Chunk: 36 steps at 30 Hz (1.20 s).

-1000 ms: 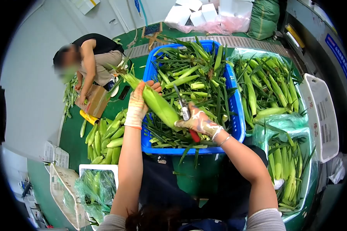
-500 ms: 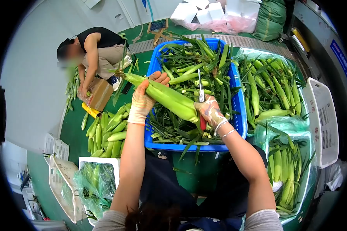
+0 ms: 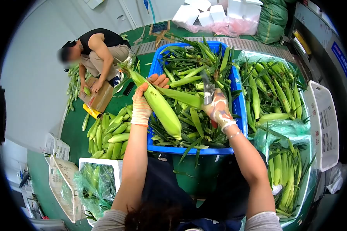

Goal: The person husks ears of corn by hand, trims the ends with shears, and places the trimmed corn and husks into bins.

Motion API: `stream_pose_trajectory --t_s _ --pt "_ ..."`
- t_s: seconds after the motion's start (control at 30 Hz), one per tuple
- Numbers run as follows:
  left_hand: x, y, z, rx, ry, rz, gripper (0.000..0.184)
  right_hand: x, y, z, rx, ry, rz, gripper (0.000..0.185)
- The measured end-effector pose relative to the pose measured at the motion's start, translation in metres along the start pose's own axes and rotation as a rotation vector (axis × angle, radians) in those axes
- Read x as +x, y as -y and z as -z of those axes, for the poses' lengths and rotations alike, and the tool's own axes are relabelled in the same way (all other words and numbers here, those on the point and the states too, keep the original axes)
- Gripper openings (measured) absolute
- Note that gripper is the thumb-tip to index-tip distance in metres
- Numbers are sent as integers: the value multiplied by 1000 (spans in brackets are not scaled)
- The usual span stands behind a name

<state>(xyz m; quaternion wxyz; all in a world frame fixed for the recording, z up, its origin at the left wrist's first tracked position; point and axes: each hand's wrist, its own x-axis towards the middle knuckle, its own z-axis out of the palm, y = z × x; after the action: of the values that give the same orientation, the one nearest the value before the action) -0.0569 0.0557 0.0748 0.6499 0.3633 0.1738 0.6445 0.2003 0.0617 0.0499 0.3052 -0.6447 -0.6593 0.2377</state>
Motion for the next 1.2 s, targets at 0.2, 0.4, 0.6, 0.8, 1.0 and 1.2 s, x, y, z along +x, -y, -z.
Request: stream_pose_trajectory --t_s 0.2,0.4,0.6,0.8,1.0,1.2 --pt "8 21 -12 -42 -7 67 54 -68 30 -23 264 323 134 68" --pt "-3 30 -5 974 -525 -37 70 -85 38 -22 429 149 127 65" --pt "-45 39 -64 621 -260 -70 53 -93 40 -21 326 35 185 64" --pt "-41 27 -58 765 -285 71 46 -90 44 -5 335 266 259 66" --pt "-39 2 -18 1231 -124 298 53 -40 16 35 212 625 159 74" --pt "-50 10 -22 1345 144 655 78 -33 11 37 234 773 183 73"
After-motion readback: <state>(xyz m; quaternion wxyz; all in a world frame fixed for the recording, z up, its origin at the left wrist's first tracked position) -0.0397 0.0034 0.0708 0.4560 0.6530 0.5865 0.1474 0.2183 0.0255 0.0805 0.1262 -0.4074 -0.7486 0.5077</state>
